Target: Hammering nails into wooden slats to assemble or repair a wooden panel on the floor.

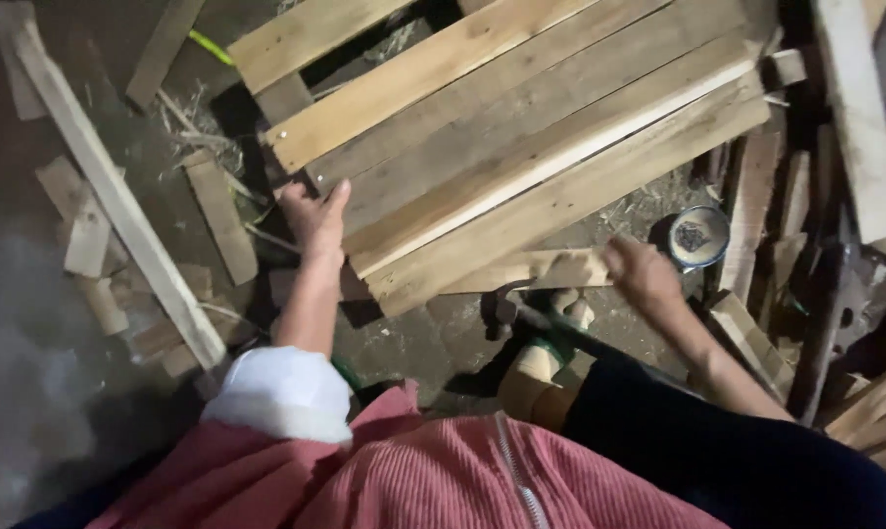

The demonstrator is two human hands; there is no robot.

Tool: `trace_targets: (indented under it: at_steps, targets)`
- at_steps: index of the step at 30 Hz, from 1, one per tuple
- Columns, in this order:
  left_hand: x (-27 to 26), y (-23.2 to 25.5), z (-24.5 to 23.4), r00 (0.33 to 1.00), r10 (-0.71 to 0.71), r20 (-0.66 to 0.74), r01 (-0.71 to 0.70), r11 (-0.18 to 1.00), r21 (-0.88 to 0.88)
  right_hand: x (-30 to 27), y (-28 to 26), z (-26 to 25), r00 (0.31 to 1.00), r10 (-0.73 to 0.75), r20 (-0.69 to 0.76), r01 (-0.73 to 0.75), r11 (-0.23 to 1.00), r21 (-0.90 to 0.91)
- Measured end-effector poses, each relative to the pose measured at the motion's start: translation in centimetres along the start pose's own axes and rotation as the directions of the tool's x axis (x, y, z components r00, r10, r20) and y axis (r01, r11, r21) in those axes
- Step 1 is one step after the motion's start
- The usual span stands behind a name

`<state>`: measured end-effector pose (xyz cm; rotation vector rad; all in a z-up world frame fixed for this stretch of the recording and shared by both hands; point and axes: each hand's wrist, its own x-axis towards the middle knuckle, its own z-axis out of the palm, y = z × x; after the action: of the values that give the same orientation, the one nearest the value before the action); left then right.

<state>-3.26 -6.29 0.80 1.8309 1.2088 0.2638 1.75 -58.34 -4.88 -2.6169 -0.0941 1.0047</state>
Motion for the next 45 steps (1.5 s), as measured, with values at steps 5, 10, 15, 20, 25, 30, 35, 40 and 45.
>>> trace_targets:
  at_steps: [5,10,15,20,25,30,35,40,45]
  targets:
    - [-0.9,1.9,-0.8,0.988,-0.051,0.145,0.070,0.989,-0.130,1.2,-3.1,-9.6,0.951,0.092,-0.297,0.110,0.795,0.597]
    - [-1.1,2.4,-2.1,0.985,-0.037,0.171,0.064,0.986,-0.155,5.3,-0.9,-8.3,0.952,0.126,-0.281,0.179,0.516,0.838]
    - [2.4,-0.5,-6.3,0.993,-0.041,0.113,0.039,0.999,0.012,2.3,-3.6,-6.6,0.987,0.046,-0.153,0.109,0.507,0.855]
    - [4.4,-2.0,-8.5,0.998,-0.025,0.054,0.015,0.985,0.174,-1.8,-7.8,-6.4,0.999,-0.040,-0.001,0.030,0.732,0.681]
    - [9.8,0.5,-10.5,0.984,0.132,-0.119,-0.114,0.982,0.152,-2.6,-6.2,-3.4,0.994,-0.109,0.001,0.099,0.914,0.393]
    - [23.8,-0.1,-14.0,0.722,0.595,-0.351,-0.403,0.776,0.485,-6.5,-6.9,-3.1,0.991,-0.094,0.099,0.049,0.921,0.386]
    - [29.8,-2.9,-14.1,0.899,0.439,-0.010,-0.318,0.667,0.674,-8.7,-4.0,-1.2,0.988,-0.028,0.150,-0.017,0.958,0.287]
    - [31.1,-2.4,-12.4,0.934,0.341,0.107,-0.304,0.599,0.741,-8.7,0.4,1.8,0.984,-0.123,0.132,0.096,0.977,0.193]
    - [30.5,0.6,-12.3,0.958,0.282,0.050,-0.208,0.568,0.797,-3.4,24.1,21.6,0.909,-0.264,0.324,0.192,0.952,0.237]
